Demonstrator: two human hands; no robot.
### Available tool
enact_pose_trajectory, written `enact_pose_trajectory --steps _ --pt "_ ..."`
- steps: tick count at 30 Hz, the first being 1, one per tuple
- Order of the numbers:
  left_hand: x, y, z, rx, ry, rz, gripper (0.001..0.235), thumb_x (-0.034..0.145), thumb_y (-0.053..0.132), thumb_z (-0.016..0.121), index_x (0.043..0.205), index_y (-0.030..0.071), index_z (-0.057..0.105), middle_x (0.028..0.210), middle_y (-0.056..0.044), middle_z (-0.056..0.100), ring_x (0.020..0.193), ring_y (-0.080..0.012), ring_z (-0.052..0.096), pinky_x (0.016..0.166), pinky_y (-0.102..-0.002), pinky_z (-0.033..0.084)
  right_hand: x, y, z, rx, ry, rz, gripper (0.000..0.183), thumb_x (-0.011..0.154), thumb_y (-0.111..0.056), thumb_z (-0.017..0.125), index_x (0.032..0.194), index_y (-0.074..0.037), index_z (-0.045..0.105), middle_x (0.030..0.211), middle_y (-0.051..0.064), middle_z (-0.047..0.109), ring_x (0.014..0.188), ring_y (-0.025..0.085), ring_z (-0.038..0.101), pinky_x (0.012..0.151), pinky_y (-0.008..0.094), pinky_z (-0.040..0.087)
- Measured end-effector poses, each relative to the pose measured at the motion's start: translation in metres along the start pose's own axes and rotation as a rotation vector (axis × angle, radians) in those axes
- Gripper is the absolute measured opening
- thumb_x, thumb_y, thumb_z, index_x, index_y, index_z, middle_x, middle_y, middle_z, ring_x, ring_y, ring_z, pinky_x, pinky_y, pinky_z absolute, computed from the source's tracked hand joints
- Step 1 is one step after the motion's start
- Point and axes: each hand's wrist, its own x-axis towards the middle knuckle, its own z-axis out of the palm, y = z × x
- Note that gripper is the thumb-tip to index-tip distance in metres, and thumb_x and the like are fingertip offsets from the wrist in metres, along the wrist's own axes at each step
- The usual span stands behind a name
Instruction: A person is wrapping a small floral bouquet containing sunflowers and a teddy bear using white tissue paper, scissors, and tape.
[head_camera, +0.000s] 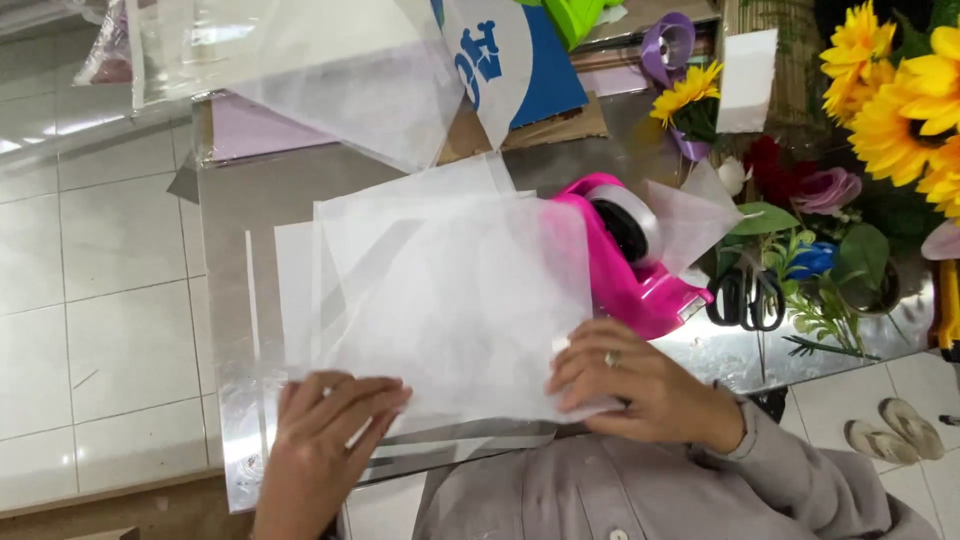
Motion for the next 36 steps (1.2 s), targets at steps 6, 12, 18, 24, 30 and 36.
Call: enact_pose_trajectory --steps 6,12,18,24,30,36 --pt "-0.027 0.012 0.025 0.102 0.084 -0.147 0.012 0.092 0.022 0.079 0.103 0.025 0.076 0.111 0.012 0.076 0.102 -0.0133 0.066 0.091 -0.038 0.037 -0.012 0.010 0.045 0.216 0.038 0.360 0.013 0.098 -0.004 0.067 0.107 -0.012 0.073 0.100 0.002 0.075 0.093 0.018 0.070 0.085 0.031 0.054" --pt "-0.032 0.006 0.040 0.201 0.123 -0.296 0.004 0.096 0.024 0.076 0.100 0.024 0.074 0.109 0.012 0.075 0.127 -0.0206 0.065 0.113 -0.047 0.023 0.006 0.034 0.072 0.293 0.313 0.769 0.030 0.101 -0.024 0.067 0.126 -0.009 0.072 0.123 0.002 0.073 0.112 0.012 0.067 0.095 0.026 0.052" --pt "-0.053 -0.002 0.051 0.037 0.107 -0.588 0.015 0.095 0.038 0.072 0.097 0.025 0.079 0.109 0.014 0.076 0.129 -0.0154 0.060 0.112 -0.047 0.018 0.064 0.053 0.069 0.269 0.296 0.722 0.036 0.103 -0.020 0.066 0.137 -0.014 0.059 0.093 0.002 0.071 0.092 0.013 0.076 0.080 0.025 0.060" --pt "-0.033 0.005 0.100 0.176 0.361 -0.837 0.056 0.091 0.049 0.078 0.135 0.016 0.065 0.138 -0.012 0.051 0.131 -0.0351 0.049 0.101 -0.056 0.033 0.069 0.109 0.072 -0.170 0.208 0.598 0.041 0.106 -0.019 0.062 0.145 -0.013 0.051 0.109 0.011 0.073 0.102 0.025 0.073 0.090 0.038 0.057" --pt "0.022 0.063 0.072 -0.842 0.027 -1.280 0.046 0.093 0.049 0.062 0.096 0.008 0.082 0.076 -0.002 0.071 0.063 -0.0137 0.070 0.070 -0.026 0.053 0.070 0.115 0.079 -0.241 0.130 0.598 0.043 0.108 -0.024 0.057 0.149 -0.011 0.048 0.117 0.013 0.073 0.098 0.028 0.075 0.082 0.040 0.058" --pt "0.049 0.045 0.094 -0.759 -0.292 -1.415 0.065 0.092 0.066 0.053 0.092 0.007 0.081 0.062 -0.004 0.076 0.051 -0.0132 0.069 0.080 -0.026 0.054 0.071 0.122 0.078 -0.111 0.179 0.644 0.045 0.105 -0.016 0.062 0.148 -0.012 0.049 0.091 0.010 0.065 0.083 0.028 0.065 0.081 0.038 0.053"
